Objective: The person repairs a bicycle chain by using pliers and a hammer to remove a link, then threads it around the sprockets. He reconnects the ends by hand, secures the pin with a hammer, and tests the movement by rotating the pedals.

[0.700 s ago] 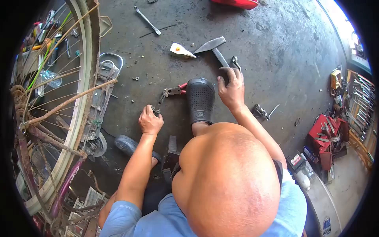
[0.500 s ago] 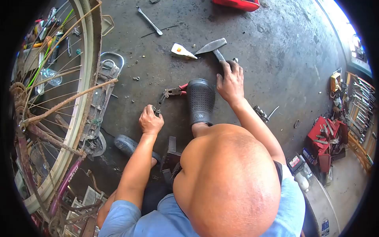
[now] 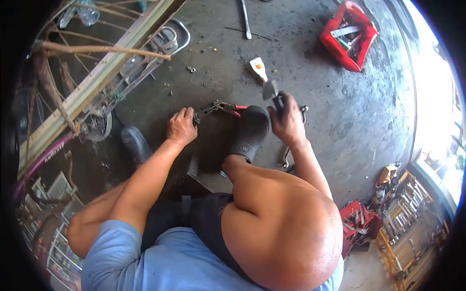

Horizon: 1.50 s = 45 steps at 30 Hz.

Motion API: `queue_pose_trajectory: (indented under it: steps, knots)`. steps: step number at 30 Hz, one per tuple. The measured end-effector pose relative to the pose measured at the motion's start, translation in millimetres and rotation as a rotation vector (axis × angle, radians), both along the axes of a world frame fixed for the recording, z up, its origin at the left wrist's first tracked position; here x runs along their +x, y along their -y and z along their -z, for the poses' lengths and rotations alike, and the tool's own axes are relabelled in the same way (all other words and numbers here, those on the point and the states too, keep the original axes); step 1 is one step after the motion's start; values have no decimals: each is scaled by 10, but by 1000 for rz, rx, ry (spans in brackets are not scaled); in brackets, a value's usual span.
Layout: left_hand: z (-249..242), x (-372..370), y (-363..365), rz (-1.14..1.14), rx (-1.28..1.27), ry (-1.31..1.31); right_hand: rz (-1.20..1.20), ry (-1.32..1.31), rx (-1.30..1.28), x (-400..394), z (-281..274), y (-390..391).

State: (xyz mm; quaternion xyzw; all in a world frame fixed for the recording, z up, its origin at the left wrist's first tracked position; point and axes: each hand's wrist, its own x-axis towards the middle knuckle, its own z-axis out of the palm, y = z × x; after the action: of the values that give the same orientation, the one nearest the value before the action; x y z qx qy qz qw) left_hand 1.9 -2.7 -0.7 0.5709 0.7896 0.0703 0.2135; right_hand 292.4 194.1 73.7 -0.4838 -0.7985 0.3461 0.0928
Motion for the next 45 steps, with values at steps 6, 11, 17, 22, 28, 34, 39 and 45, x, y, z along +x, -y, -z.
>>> queue_pose_trajectory:
  steps: [6,11,17,22,28,34,39,45]
  knots:
    - [-29,-14,-18,9,-16,15,-530,20,-31,-369,-92,342]
    - [30,-29,20,6,13,32,-566,27,-34,-511,-40,408]
    - [69,-34,27,11,40,18,-577,141,-25,-555,36,378]
    - [145,-29,53,24,40,34,-674,-243,198,-578,-80,301]
    - [103,-52,-22,21,39,-27,-574,190,-159,-588,107,346]
    - [36,-95,-23,16,-58,43,-390,-178,13,-638,-75,393]
    - [-95,-180,90,-70,-33,111,48,9,75,-385,-47,291]
    - [-60,-232,125,-106,-36,147,330,123,140,290,278,367]
